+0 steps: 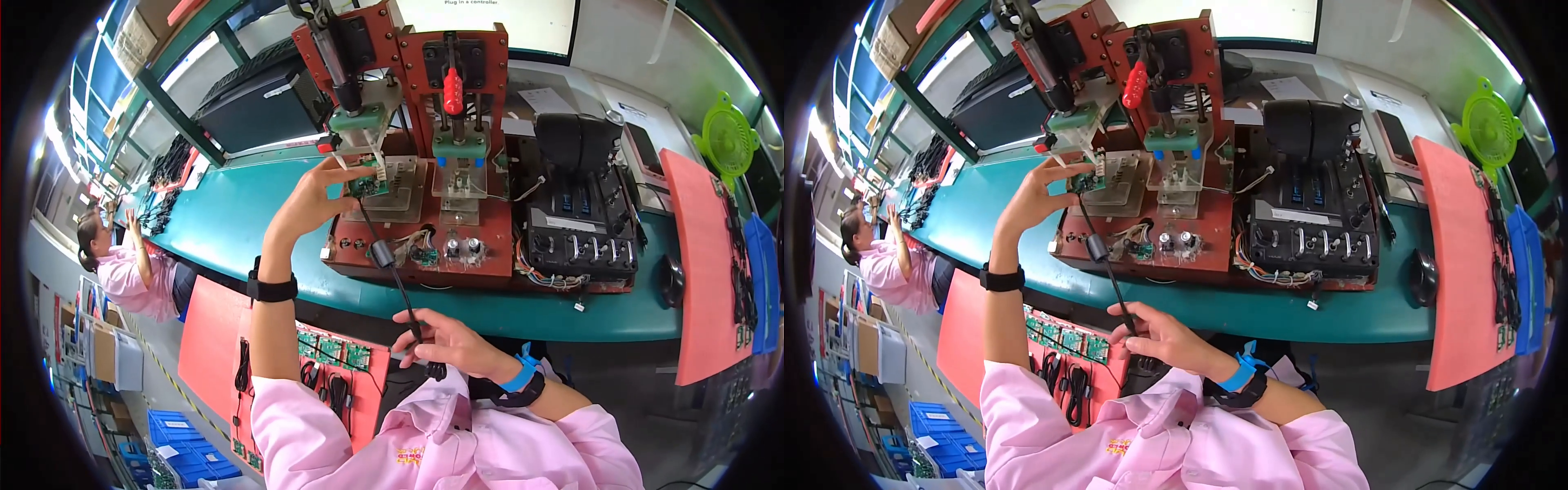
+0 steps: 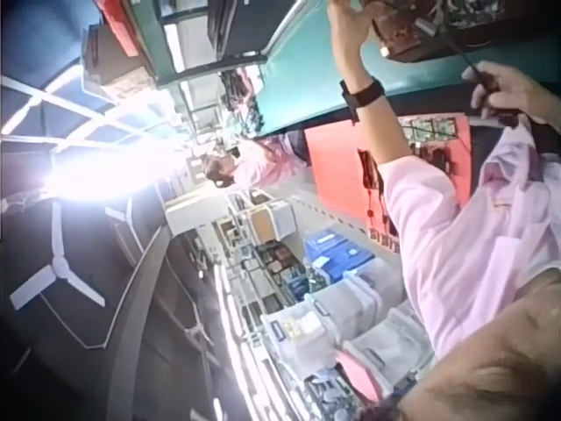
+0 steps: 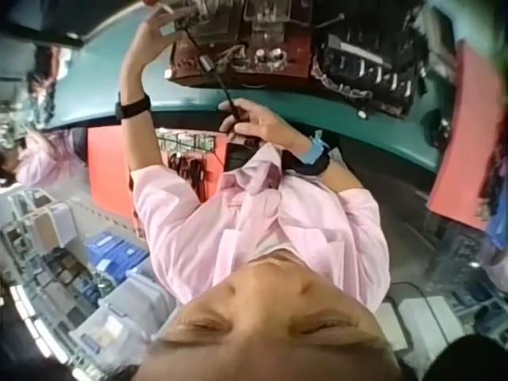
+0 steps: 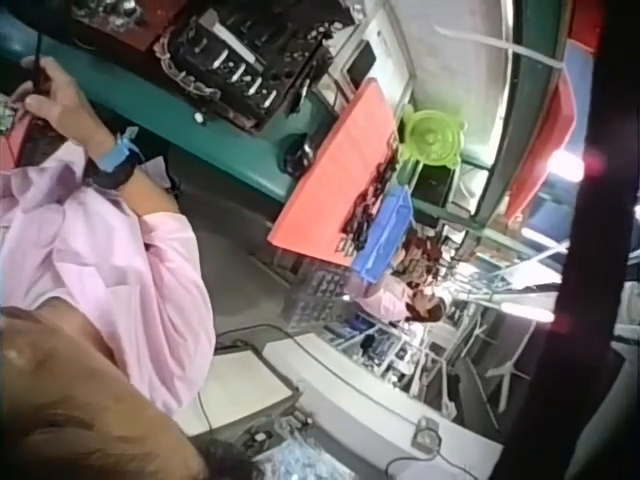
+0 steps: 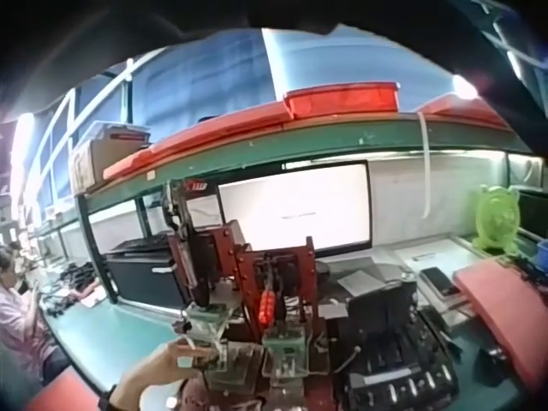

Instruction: The person operates a testing machine and a controller, then disconnects a circuit board and places it on a foam pad. They mark the board with a pen, cover the pad with another foam layer, and move the stack to the side.

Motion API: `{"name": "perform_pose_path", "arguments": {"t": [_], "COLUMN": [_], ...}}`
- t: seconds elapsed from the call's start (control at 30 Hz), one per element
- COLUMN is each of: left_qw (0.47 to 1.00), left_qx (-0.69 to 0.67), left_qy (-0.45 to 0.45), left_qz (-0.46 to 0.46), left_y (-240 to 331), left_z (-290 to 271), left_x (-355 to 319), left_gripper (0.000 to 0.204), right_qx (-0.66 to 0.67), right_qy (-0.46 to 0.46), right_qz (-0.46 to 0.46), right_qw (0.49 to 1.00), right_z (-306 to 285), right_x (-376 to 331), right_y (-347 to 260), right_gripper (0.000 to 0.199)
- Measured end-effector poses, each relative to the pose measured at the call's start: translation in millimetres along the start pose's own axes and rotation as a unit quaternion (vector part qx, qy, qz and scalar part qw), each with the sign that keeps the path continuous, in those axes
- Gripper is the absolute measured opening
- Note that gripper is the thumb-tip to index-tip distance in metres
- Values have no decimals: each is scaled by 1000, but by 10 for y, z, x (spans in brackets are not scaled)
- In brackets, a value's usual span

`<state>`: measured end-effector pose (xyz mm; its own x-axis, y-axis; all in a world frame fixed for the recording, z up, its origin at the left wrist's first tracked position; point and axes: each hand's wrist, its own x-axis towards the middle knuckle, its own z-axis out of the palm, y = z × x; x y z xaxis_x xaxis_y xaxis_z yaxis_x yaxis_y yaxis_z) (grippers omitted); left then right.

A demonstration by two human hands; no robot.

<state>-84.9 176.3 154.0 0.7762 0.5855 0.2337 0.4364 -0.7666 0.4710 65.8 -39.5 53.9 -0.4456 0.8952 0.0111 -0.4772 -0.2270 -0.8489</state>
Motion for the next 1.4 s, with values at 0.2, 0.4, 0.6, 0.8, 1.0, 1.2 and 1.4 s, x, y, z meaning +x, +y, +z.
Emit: {"name": "perform_pose_path", "arguments": {"t": [0.2,0.4,0.6,0.8,1.0,1.2,1.4], "left_qw": [992,991,991,983,920,789,859], "left_qx": [-87,-68,-9,-140,-301,-611,-135], "left_qy": [-80,-112,-122,-36,241,61,476], "left_qz": [-48,26,61,109,64,-15,133], "left_y": [-71,-237,-197,251,594,934,1062], "left_z": [-28,1,-2,-692,-1532,-1810,-696], "left_x": [174,199,139,-51,1070,1244,754], "left_gripper": [49,44,33,26,34,18,13], "right_qx": [58,80,100,90,-277,-261,-271], "right_qy": [-2,7,11,22,-57,-65,-53], "right_qz": [10,21,41,74,91,122,58], "right_qw": [998,997,994,993,955,955,960], "right_z": [41,72,65,-246,-220,-274,-356], "right_x": [110,136,173,67,-146,-90,-107], "right_y": [0,24,140,543,604,493,400], "right_gripper": [39,35,35,38,41,38,36]}}
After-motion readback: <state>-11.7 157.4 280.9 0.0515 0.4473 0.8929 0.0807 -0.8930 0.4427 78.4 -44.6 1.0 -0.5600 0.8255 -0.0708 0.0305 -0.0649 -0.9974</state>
